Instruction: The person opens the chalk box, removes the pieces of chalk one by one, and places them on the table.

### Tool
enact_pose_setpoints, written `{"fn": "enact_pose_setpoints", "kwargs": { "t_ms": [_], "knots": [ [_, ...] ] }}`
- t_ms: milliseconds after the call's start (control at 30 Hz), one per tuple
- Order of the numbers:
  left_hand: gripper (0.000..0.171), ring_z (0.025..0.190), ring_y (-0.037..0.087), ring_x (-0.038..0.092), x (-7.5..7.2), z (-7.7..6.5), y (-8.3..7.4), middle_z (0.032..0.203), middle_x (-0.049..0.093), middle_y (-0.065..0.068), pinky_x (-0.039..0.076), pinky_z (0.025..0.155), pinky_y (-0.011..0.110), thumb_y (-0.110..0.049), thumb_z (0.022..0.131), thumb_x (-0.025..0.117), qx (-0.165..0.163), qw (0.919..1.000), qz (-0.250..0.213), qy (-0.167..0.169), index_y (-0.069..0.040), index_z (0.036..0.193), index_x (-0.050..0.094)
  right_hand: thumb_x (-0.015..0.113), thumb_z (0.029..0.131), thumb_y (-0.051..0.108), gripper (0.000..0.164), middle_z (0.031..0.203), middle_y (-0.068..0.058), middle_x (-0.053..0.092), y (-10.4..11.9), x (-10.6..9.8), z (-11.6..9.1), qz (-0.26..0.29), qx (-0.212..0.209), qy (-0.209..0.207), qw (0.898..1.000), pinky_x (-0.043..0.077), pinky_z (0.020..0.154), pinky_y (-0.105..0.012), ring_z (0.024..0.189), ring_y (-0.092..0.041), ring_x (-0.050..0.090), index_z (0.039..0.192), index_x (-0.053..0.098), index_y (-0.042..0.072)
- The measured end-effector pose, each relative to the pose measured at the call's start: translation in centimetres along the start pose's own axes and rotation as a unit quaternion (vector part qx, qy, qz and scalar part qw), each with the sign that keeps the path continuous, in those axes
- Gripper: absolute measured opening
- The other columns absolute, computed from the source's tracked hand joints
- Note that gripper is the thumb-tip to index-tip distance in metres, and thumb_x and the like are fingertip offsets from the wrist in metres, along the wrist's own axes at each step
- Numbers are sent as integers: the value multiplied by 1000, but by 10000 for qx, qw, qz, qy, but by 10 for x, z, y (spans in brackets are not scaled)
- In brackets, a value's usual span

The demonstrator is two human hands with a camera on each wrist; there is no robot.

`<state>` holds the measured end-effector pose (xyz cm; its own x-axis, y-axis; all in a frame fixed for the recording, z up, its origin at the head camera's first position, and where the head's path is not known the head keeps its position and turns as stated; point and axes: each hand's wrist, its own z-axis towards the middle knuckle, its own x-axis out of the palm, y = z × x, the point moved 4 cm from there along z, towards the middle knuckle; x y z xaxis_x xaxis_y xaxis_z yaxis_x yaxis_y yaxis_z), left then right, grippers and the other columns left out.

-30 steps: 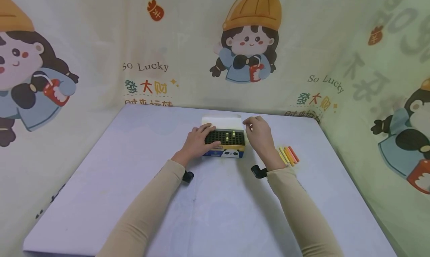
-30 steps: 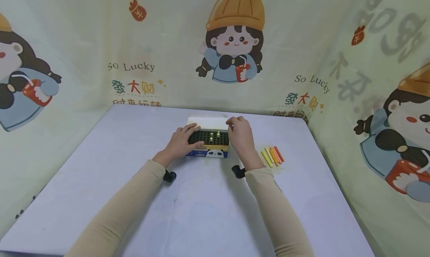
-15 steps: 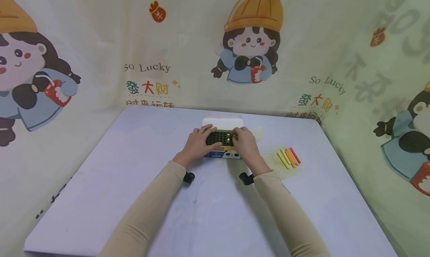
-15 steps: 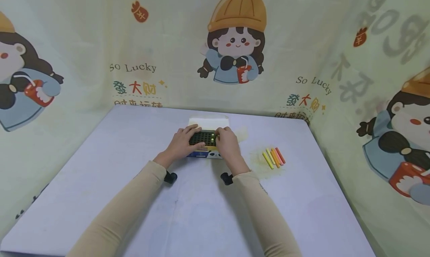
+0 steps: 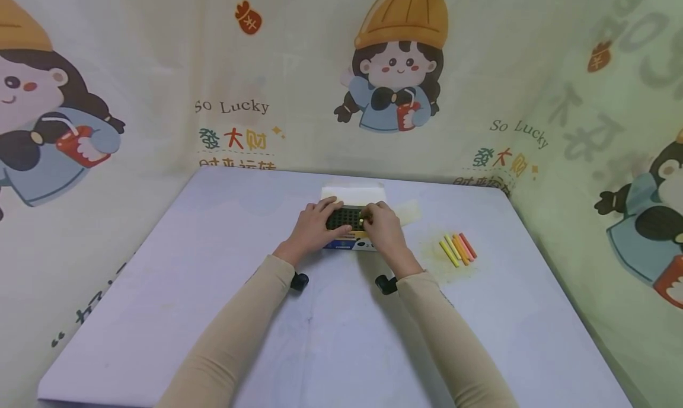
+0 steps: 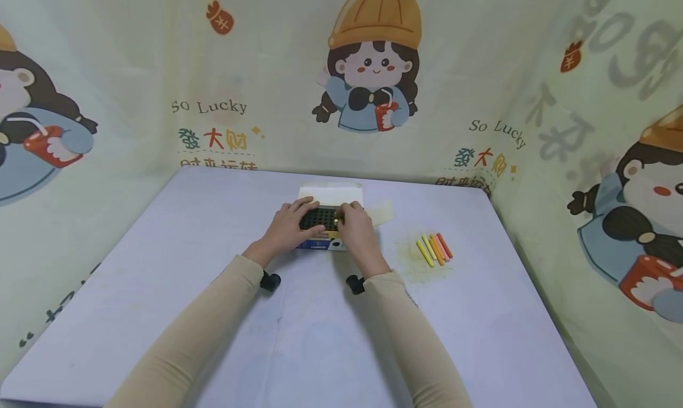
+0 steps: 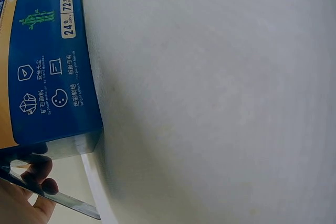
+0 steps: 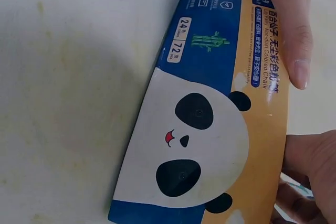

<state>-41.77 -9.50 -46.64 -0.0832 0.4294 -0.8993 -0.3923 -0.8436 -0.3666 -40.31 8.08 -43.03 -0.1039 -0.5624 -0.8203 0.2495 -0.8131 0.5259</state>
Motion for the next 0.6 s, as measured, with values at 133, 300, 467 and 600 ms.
{"fn": "enact_pose_setpoints", "kwargs": {
  "t_ms": [133, 300, 467, 600],
  "knots": [
    [82, 126, 37, 37, 1, 0, 0, 156, 25, -2, 33, 100, 57, -78, 84, 40, -18, 10000, 16, 2, -29, 149, 34, 62, 92, 9, 15, 104, -7, 61, -1, 1, 0, -27, -16, 112, 9999, 54, 71, -32, 85, -19, 61, 106, 67, 10],
    [83, 127, 36, 36, 1, 0, 0, 156, 25, -2, 33, 100, 57, -79, 83, 40, -29, 10000, -5, 4, -29, 149, 34, 61, 93, 10, 17, 99, -5, 67, -1, 0, 1, -44, -32, 382, 9993, 54, 70, -31, 82, -17, 62, 108, 68, 11],
    [83, 127, 36, 36, 1, 0, 0, 156, 25, -2, 33, 101, 57, -79, 83, 39, -26, 10000, -21, 0, -29, 149, 34, 62, 93, 10, 17, 101, -4, 69, -1, -2, 2, -69, -62, 535, 9985, 54, 70, -31, 82, -16, 63, 109, 69, 11],
    [82, 127, 36, 36, 1, 0, 0, 156, 25, -3, 33, 101, 56, -78, 84, 41, -31, 10000, -23, 24, -29, 149, 34, 63, 93, 10, 17, 102, -4, 69, -1, -3, 1, -76, -119, 610, 9980, 54, 72, -31, 84, -16, 64, 109, 69, 11]
  ]
}}
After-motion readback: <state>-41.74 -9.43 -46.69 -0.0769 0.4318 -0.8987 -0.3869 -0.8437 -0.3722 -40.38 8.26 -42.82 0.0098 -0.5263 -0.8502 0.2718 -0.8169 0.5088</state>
